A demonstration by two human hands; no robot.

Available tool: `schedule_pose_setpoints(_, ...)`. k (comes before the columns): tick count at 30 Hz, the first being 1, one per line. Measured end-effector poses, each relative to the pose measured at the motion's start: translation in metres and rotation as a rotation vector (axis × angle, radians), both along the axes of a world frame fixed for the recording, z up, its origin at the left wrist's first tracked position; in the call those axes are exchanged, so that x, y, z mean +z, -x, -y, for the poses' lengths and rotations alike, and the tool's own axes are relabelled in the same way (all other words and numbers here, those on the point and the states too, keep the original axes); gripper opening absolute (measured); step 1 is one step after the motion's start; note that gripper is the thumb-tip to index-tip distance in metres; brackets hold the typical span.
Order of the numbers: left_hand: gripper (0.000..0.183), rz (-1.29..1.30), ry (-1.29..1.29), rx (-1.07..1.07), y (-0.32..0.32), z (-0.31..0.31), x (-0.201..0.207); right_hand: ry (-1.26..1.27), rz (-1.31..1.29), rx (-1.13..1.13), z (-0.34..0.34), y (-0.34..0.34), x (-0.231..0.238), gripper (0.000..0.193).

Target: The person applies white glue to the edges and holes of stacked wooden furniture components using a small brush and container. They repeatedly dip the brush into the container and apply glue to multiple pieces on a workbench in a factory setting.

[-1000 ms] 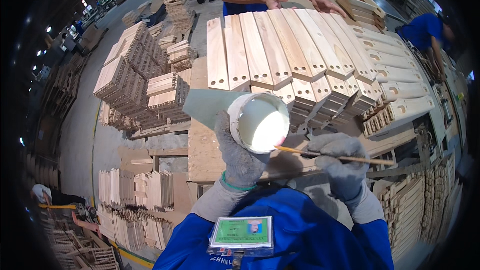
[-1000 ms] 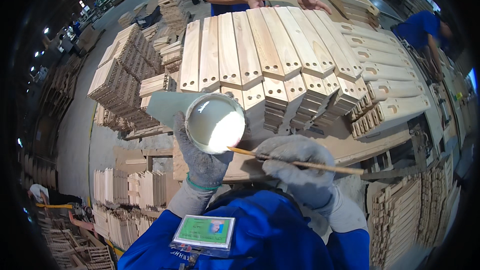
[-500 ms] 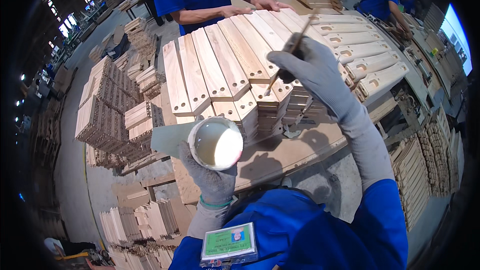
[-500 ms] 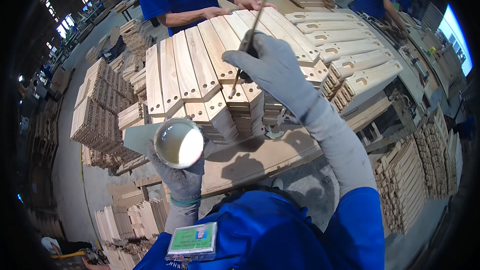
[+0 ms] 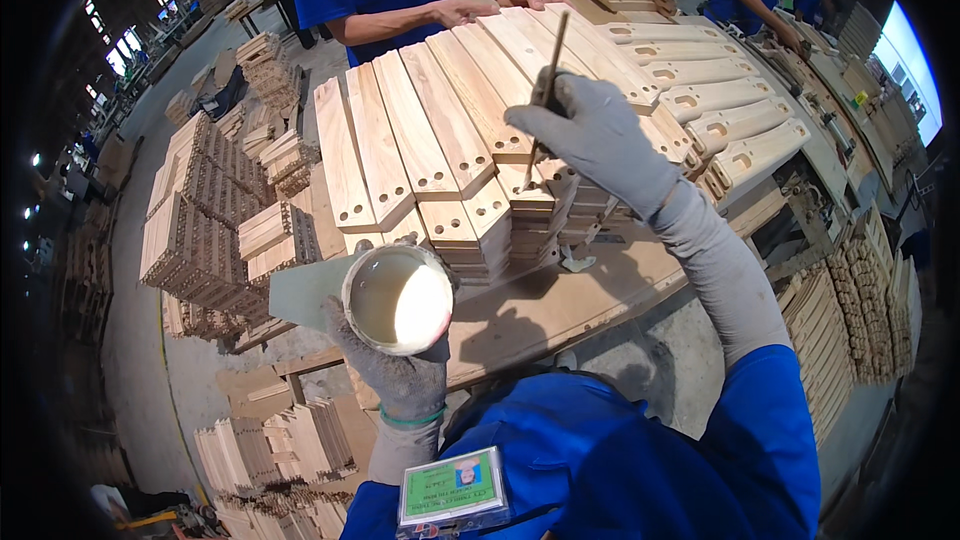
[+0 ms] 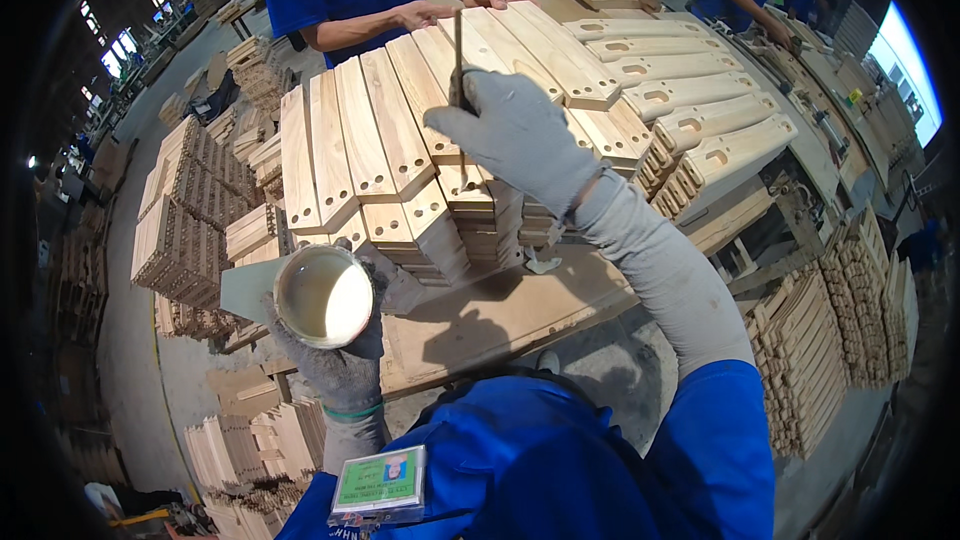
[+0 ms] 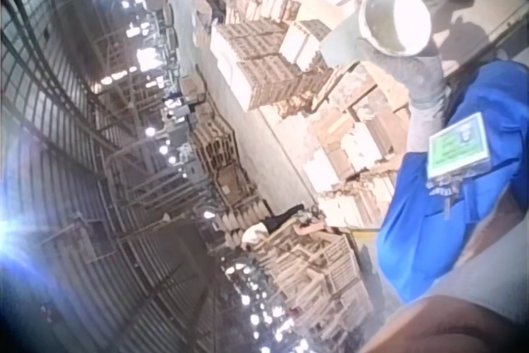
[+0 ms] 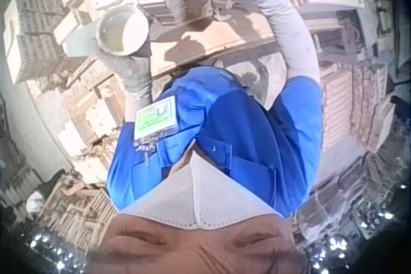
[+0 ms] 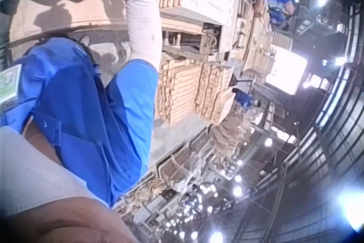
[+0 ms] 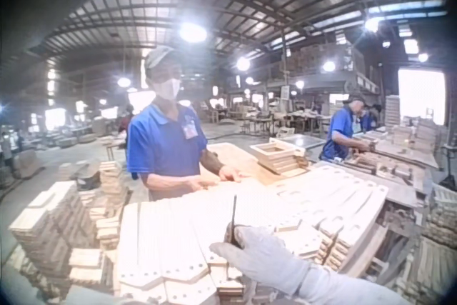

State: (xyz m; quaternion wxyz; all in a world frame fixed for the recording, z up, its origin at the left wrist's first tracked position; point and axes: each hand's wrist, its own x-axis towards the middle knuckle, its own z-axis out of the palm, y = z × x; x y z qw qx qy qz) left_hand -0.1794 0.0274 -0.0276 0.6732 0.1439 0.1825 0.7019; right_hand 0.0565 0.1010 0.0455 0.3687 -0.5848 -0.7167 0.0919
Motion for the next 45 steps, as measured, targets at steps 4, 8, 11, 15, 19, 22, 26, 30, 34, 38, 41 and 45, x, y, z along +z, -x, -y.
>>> schedule_pose_setpoints(4,0.082,-0.025,-0.011,0.027,-0.001,-0.002,0.000,0.136,-0.138,-0.050,0.003,-0.002,0.007,0.020)
schedule_pose_setpoints(8,0.085,-0.082,-0.004,0.070,0.000,-0.002,0.000,-0.229,0.395,0.157,0.004,-0.007,-0.012,0.013)
schedule_pose_setpoints(11,0.089,-0.035,0.040,0.046,0.004,-0.001,0.007,-0.244,0.342,0.134,0.001,-0.011,-0.013,0.014)
schedule_pose_setpoints(15,0.093,-0.903,-0.364,0.371,0.003,-0.003,-0.016,-0.150,0.141,0.146,0.003,-0.002,0.001,0.026)
schedule_pose_setpoints(19,0.093,-1.233,-0.474,0.464,0.005,-0.001,-0.016,-0.533,0.531,0.248,-0.008,-0.002,-0.016,0.015)
schedule_pose_setpoints(22,0.090,-0.915,-0.329,0.318,0.006,0.000,-0.006,-0.478,0.540,0.244,-0.010,-0.003,-0.020,0.016)
schedule_pose_setpoints(26,0.083,-0.111,-0.027,0.004,0.001,-0.003,0.003,-0.129,0.263,0.154,0.000,0.003,-0.002,0.016)
schedule_pose_setpoints(30,0.081,-0.392,-0.130,0.111,-0.003,0.000,-0.003,-0.126,-0.033,0.167,0.003,-0.005,-0.001,0.018)
schedule_pose_setpoints(34,0.090,-0.901,-0.361,0.259,-0.003,-0.004,-0.009,0.173,-0.716,0.150,0.051,0.016,0.042,0.023)
schedule_pose_setpoints(38,0.100,-1.349,-0.648,0.446,-0.004,-0.009,-0.013,0.314,-0.862,0.341,0.091,0.033,0.022,0.019)
schedule_pose_setpoints(41,0.105,-1.537,-0.674,0.541,-0.004,-0.006,-0.013,0.345,-1.004,0.318,0.106,0.046,0.011,0.017)
schedule_pose_setpoints(45,0.096,-1.315,-0.581,0.514,-0.011,-0.006,-0.022,0.292,-0.946,0.395,0.123,0.046,-0.004,0.020)
